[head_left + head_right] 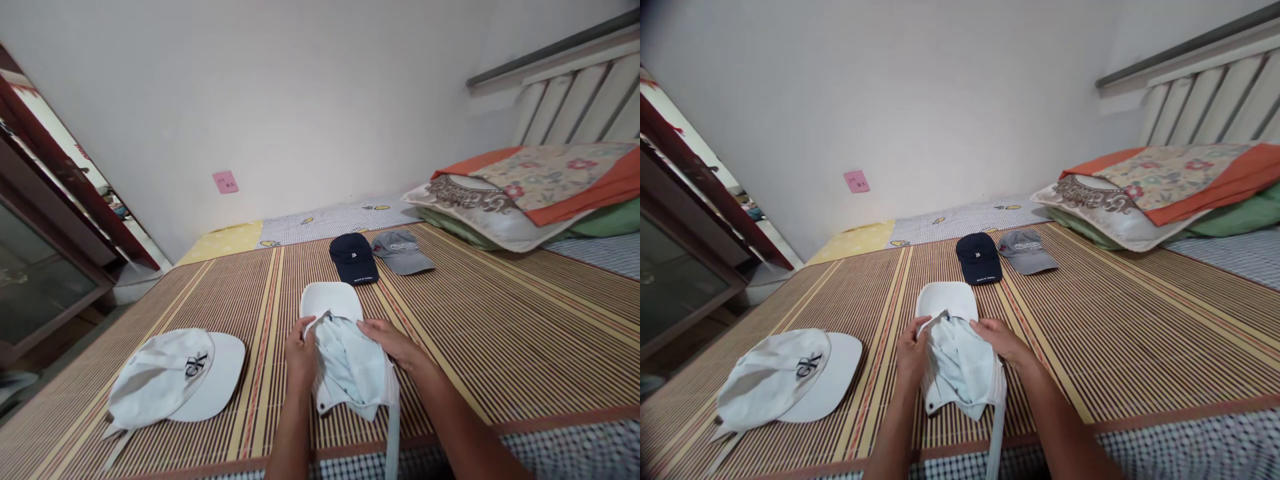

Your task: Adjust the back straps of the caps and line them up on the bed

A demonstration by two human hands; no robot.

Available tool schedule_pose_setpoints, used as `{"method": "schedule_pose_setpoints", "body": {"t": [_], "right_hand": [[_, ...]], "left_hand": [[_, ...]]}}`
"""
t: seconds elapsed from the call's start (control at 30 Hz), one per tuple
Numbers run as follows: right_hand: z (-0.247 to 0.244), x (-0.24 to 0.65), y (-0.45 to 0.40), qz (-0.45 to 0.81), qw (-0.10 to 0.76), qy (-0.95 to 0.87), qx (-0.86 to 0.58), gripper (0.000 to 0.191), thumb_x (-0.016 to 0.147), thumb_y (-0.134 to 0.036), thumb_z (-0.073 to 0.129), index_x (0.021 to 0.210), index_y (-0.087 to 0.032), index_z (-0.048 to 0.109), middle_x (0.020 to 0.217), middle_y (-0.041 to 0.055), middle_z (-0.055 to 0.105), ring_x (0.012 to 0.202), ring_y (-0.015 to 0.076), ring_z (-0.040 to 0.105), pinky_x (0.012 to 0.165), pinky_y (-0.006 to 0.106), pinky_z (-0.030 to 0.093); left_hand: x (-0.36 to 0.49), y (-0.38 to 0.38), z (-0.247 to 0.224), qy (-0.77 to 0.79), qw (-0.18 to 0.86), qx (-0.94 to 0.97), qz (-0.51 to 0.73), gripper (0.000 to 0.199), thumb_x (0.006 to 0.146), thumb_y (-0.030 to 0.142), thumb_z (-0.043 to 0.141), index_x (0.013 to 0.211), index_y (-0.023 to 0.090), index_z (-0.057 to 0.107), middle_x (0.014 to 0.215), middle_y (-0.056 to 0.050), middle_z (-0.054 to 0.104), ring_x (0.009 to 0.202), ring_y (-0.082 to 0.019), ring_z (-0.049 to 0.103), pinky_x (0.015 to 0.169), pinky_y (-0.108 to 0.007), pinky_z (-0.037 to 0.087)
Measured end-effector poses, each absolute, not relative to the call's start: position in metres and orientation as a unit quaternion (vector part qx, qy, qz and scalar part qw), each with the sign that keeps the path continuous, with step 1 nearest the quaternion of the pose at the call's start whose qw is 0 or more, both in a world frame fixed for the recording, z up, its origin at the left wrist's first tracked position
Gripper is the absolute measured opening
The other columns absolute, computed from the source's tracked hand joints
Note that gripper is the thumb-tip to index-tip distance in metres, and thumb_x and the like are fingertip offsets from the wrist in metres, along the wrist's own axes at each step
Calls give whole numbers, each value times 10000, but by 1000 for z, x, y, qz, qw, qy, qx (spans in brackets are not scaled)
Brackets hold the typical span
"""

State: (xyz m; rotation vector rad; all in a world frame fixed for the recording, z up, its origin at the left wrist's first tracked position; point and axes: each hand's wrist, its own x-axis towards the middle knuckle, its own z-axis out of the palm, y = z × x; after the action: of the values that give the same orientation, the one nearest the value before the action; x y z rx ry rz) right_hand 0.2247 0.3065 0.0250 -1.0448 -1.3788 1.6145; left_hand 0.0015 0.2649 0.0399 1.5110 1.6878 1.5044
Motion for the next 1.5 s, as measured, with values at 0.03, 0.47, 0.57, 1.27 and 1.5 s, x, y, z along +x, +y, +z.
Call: {"method": "schedule_pose_setpoints", "body": {"t": [0.03,0.47,0.57,1.27,1.5], "right_hand": [[28,225,305,635,385,-532,-406,655,732,-787,687,875,-149,738,855,87,776,824,241,698,747,329,519],[10,211,314,488,418,-606,-469,305,712,-318,692,934,-119,755,823,63,764,719,211,647,640,300,483],[16,213,312,445,425,-633,-470,213,711,-234,615,855,-150,747,800,39,755,727,205,624,649,289,467],[27,205,303,425,444,-579,-536,339,722,-365,726,958,-126,769,906,131,810,835,299,744,699,350,565],[32,203,300,409,434,-605,-528,261,740,-344,700,891,-147,779,871,137,814,841,306,752,704,351,563]], "left_hand": [[3,264,40,609,207,541,541,318,829,183,483,1036,189,724,1011,-80,782,941,-231,721,861,-355,553],[12,260,39,684,120,537,479,84,903,198,504,959,232,556,806,-10,648,750,-219,645,728,-322,459],[17,257,44,712,100,530,450,300,890,105,475,1171,200,518,909,-68,687,783,-249,675,738,-348,463],[25,257,41,742,99,569,341,389,854,164,610,1240,121,622,983,-157,779,885,-286,746,754,-335,535],[19,255,46,786,79,538,293,327,949,366,592,1142,118,683,991,-216,783,946,-358,756,789,-404,531]]}}
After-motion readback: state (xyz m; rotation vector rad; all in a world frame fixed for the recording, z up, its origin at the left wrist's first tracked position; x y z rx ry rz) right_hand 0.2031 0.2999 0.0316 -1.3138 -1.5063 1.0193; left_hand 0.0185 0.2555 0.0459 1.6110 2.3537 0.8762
